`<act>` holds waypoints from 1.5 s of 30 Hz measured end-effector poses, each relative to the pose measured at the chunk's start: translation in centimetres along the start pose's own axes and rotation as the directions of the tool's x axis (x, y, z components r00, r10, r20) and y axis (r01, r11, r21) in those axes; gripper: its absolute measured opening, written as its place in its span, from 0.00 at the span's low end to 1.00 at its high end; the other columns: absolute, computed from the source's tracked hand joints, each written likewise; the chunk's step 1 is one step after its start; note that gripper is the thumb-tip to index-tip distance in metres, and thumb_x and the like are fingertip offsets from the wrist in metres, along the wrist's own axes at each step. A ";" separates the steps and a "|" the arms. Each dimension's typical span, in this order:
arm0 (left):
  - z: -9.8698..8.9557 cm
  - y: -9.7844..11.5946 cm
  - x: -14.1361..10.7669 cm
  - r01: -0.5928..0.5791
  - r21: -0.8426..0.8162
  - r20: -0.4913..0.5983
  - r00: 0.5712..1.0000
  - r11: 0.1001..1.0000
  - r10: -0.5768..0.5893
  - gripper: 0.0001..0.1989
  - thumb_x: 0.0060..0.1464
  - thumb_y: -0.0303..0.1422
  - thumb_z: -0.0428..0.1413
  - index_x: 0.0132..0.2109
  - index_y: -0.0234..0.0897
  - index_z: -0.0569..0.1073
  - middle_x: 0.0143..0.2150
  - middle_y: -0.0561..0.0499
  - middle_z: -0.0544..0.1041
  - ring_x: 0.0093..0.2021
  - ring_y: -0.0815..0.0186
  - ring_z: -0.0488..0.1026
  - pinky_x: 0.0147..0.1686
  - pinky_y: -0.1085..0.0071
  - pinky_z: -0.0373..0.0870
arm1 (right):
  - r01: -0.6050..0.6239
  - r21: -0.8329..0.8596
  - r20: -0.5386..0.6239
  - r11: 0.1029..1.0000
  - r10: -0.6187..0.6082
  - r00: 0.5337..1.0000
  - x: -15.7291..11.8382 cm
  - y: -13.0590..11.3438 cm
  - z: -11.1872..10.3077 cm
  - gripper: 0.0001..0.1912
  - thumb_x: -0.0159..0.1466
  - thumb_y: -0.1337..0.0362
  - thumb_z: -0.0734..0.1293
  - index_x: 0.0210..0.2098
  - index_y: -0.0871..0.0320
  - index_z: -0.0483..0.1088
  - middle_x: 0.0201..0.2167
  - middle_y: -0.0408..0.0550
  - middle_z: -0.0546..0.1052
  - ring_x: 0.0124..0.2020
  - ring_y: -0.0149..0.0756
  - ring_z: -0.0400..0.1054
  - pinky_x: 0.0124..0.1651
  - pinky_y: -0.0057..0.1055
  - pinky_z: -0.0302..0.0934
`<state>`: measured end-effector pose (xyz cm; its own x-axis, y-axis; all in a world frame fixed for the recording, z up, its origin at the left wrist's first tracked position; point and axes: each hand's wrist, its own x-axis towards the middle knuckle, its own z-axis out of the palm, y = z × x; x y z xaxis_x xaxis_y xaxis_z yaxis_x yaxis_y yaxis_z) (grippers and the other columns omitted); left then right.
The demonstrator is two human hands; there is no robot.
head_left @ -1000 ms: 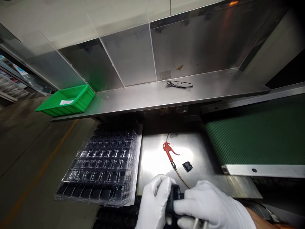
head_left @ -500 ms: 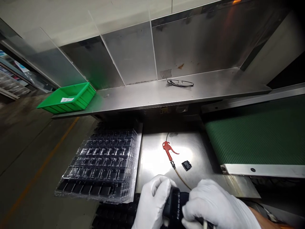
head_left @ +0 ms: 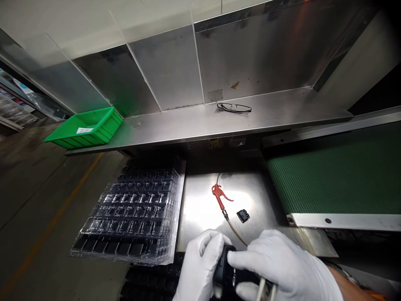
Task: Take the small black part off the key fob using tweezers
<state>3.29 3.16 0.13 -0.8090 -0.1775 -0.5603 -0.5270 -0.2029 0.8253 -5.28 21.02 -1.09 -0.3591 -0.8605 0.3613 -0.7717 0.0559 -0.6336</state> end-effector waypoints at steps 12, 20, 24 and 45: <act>-2.4 -6.6 5.4 0.048 0.019 -0.178 0.983 0.999 -0.044 0.26 0.59 0.58 0.55 0.36 0.38 0.70 0.23 0.57 0.68 0.17 0.74 0.62 0.15 0.78 0.53 | -0.385 0.165 -0.082 0.908 0.402 0.912 -2.1 3.6 1.3 0.14 0.71 0.60 0.62 0.30 0.57 0.70 0.24 0.38 0.71 0.24 0.28 0.63 0.29 0.29 0.52; -4.3 -18.3 15.6 0.311 0.323 -0.305 0.928 0.894 -0.212 0.14 0.65 0.43 0.57 0.45 0.34 0.73 0.29 0.52 0.76 0.23 0.68 0.72 0.24 0.71 0.68 | -0.830 0.283 -0.099 0.480 0.876 0.472 -7.1 7.9 5.4 0.22 0.67 0.45 0.59 0.29 0.55 0.68 0.25 0.43 0.72 0.28 0.35 0.63 0.35 0.31 0.59; -5.3 -18.6 17.6 0.270 0.620 -0.358 0.933 0.737 -0.041 0.11 0.65 0.36 0.57 0.49 0.33 0.74 0.48 0.44 0.80 0.50 0.58 0.77 0.54 0.55 0.73 | -0.833 0.316 -0.127 0.454 0.890 0.437 -8.4 7.7 5.7 0.22 0.68 0.45 0.60 0.29 0.56 0.68 0.26 0.44 0.72 0.30 0.36 0.66 0.35 0.30 0.61; 9.8 -13.1 25.6 -0.118 0.936 0.179 0.971 0.330 -0.159 0.16 0.60 0.38 0.63 0.51 0.34 0.75 0.55 0.43 0.76 0.52 0.55 0.74 0.55 0.51 0.72 | -0.861 0.298 -0.394 0.412 0.875 0.282 -14.1 5.6 8.5 0.25 0.74 0.49 0.55 0.31 0.59 0.70 0.25 0.45 0.73 0.28 0.34 0.68 0.33 0.24 0.65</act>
<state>-13.04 10.74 -24.36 -0.7485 0.0319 -0.6623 -0.3221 0.8556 0.4052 -0.07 29.15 -15.56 -0.9832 0.0056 -0.1826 0.1476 0.6134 -0.7759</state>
